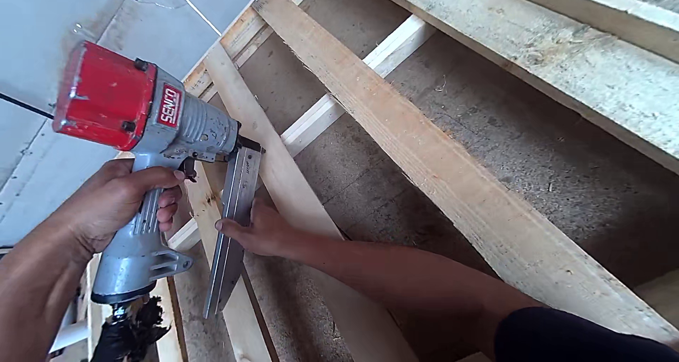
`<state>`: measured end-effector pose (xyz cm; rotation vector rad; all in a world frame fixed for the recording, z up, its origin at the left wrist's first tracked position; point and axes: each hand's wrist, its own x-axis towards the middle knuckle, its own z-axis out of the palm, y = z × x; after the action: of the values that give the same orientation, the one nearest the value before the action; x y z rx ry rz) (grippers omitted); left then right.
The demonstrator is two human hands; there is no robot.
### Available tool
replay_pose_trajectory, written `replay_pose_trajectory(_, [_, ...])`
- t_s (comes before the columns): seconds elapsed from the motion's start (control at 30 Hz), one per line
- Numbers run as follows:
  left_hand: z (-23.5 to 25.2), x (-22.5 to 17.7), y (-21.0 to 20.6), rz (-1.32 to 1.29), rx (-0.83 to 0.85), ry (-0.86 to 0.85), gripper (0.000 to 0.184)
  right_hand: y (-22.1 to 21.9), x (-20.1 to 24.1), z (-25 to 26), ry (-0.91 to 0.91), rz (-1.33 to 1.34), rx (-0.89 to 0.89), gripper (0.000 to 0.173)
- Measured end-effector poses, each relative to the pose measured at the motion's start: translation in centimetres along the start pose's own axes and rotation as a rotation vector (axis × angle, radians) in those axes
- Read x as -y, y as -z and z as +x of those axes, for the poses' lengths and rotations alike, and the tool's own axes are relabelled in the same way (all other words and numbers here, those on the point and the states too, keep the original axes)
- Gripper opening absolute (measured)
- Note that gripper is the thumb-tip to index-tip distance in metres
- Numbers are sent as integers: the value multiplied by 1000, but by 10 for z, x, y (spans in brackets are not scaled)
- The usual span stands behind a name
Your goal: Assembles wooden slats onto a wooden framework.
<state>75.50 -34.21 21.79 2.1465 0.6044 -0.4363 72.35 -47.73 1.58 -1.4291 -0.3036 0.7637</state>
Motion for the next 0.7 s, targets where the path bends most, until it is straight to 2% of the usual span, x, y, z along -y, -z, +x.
replay_pose_trajectory(0.33, [10,-27,-10,97,38,11,18,8,-3,0,10,94,-75,79])
replay_pose_trajectory(0.5, [8,-40,-18,147,23,18,17,11,-9,7,82,189,-89,80])
replay_pose_trajectory(0.6, [-5,-66,-44,143,-13,-44,18,33,8,0,31,287,-111,83])
replay_pose_trajectory(0.7, [-10,-101,-62,137,-21,-109,19,70,41,-20,-31,170,-142,76])
